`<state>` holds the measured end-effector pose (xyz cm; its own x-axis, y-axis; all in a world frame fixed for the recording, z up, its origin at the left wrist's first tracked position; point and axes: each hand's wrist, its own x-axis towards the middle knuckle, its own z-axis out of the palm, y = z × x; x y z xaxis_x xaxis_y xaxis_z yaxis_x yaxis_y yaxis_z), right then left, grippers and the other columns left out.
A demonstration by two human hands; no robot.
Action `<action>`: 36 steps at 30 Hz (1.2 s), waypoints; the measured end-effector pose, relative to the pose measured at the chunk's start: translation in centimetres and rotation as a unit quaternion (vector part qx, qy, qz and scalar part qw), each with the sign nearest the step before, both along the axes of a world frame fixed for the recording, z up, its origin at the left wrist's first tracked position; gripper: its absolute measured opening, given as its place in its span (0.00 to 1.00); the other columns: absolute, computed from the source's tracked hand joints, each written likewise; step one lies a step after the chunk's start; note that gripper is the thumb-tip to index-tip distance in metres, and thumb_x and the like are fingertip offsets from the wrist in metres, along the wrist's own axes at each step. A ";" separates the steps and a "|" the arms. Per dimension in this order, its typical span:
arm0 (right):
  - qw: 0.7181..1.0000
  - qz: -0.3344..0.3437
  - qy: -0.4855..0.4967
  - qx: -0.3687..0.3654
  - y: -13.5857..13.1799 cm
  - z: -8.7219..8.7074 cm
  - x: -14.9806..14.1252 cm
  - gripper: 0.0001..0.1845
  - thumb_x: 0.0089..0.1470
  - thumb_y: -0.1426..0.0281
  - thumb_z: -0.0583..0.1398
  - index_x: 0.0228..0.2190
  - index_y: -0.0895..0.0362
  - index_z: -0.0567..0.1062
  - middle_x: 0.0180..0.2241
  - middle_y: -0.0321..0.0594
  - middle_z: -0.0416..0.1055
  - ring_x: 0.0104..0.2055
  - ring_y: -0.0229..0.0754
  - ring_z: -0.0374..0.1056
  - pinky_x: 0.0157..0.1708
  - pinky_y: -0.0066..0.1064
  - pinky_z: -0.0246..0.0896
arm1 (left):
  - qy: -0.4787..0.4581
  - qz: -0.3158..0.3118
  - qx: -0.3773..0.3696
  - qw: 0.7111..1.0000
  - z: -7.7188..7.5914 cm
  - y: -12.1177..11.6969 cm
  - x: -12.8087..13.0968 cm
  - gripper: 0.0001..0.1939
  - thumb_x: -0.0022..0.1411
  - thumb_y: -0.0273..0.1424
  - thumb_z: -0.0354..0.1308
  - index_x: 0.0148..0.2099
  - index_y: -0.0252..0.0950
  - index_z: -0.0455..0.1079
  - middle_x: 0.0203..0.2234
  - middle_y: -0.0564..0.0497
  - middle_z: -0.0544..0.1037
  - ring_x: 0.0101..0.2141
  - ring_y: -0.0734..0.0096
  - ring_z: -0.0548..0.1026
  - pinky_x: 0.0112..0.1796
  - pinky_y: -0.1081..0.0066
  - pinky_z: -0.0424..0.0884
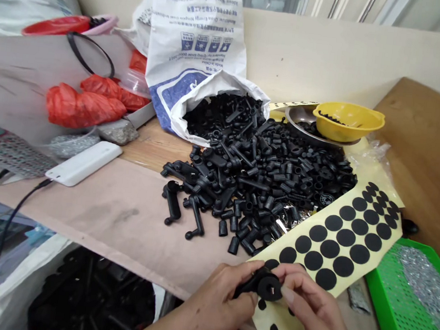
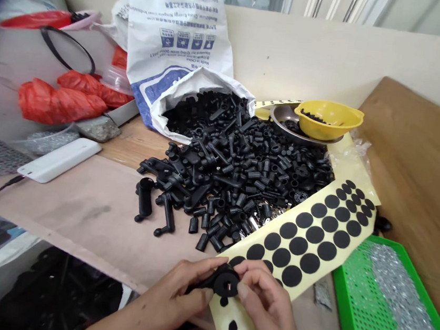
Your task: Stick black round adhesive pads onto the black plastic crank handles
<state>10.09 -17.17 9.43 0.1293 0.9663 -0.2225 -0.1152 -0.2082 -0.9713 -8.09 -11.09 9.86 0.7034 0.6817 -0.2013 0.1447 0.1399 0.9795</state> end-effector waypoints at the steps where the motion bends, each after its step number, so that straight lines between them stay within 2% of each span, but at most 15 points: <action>1: 1.000 -0.002 -0.001 0.002 0.0 0.0 0.0 0.11 0.51 0.63 0.63 0.22 0.54 0.73 0.36 0.39 0.70 0.35 0.41 0.64 0.30 0.25 0.59 | 0.003 0.001 -0.002 1.000 -0.1 0.0 0.0 0.23 0.57 0.23 0.50 0.55 0.37 0.67 0.38 0.52 0.75 0.35 0.67 0.70 0.35 0.74 0.65; 5: 1.000 -0.002 0.011 -0.004 0.0 -0.1 0.0 0.11 0.51 0.63 0.63 0.21 0.54 0.74 0.36 0.39 0.70 0.34 0.40 0.64 0.30 0.24 0.59 | 0.002 0.005 -0.022 1.000 -0.4 0.0 0.0 0.20 0.57 0.24 0.51 0.53 0.37 0.69 0.37 0.52 0.74 0.34 0.69 0.69 0.34 0.74 0.63; 9: 1.000 0.005 0.018 -0.004 0.0 -0.5 0.3 0.11 0.51 0.63 0.63 0.21 0.54 0.74 0.36 0.38 0.70 0.34 0.40 0.64 0.31 0.24 0.59 | -0.019 -0.007 -0.066 0.998 0.2 0.2 0.2 0.15 0.57 0.26 0.51 0.46 0.35 0.71 0.30 0.53 0.70 0.29 0.72 0.65 0.29 0.75 0.59; 12: 1.000 0.010 0.016 -0.002 0.0 -0.7 0.3 0.11 0.51 0.63 0.63 0.22 0.55 0.74 0.36 0.39 0.71 0.34 0.41 0.64 0.30 0.25 0.59 | -0.025 -0.009 -0.067 0.997 0.7 0.2 0.3 0.14 0.56 0.27 0.51 0.45 0.35 0.70 0.26 0.55 0.66 0.27 0.74 0.61 0.28 0.75 0.57; 16: 1.000 -0.013 0.015 -0.008 0.0 -0.3 0.1 0.11 0.50 0.63 0.64 0.21 0.55 0.74 0.35 0.38 0.71 0.33 0.40 0.65 0.30 0.25 0.60 | -0.023 -0.007 -0.061 0.998 0.6 0.1 0.3 0.15 0.57 0.26 0.51 0.46 0.36 0.70 0.27 0.55 0.67 0.27 0.74 0.61 0.28 0.75 0.57; 22: 1.000 -0.001 0.005 -0.007 0.0 0.2 -0.1 0.11 0.50 0.63 0.63 0.21 0.55 0.74 0.36 0.39 0.71 0.35 0.41 0.64 0.30 0.24 0.60 | -0.030 -0.008 -0.061 0.998 0.4 0.0 0.2 0.15 0.57 0.26 0.51 0.46 0.36 0.71 0.29 0.54 0.70 0.28 0.73 0.63 0.29 0.75 0.58; 26: 1.000 -0.008 0.004 -0.003 0.0 0.2 -0.2 0.12 0.50 0.62 0.64 0.21 0.55 0.74 0.35 0.39 0.70 0.32 0.39 0.64 0.28 0.24 0.60 | -0.022 -0.003 -0.049 0.999 0.5 0.1 0.3 0.12 0.58 0.27 0.52 0.44 0.36 0.71 0.28 0.55 0.69 0.28 0.74 0.62 0.29 0.75 0.57; 36: 0.989 0.007 -0.124 0.078 -0.1 0.0 -0.8 0.11 0.54 0.63 0.60 0.22 0.53 0.71 0.31 0.38 0.71 0.35 0.42 0.66 0.33 0.25 0.61 | 0.016 0.057 -0.004 0.998 0.3 -0.3 0.7 0.08 0.62 0.33 0.54 0.39 0.34 0.69 0.21 0.59 0.61 0.23 0.78 0.57 0.23 0.77 0.53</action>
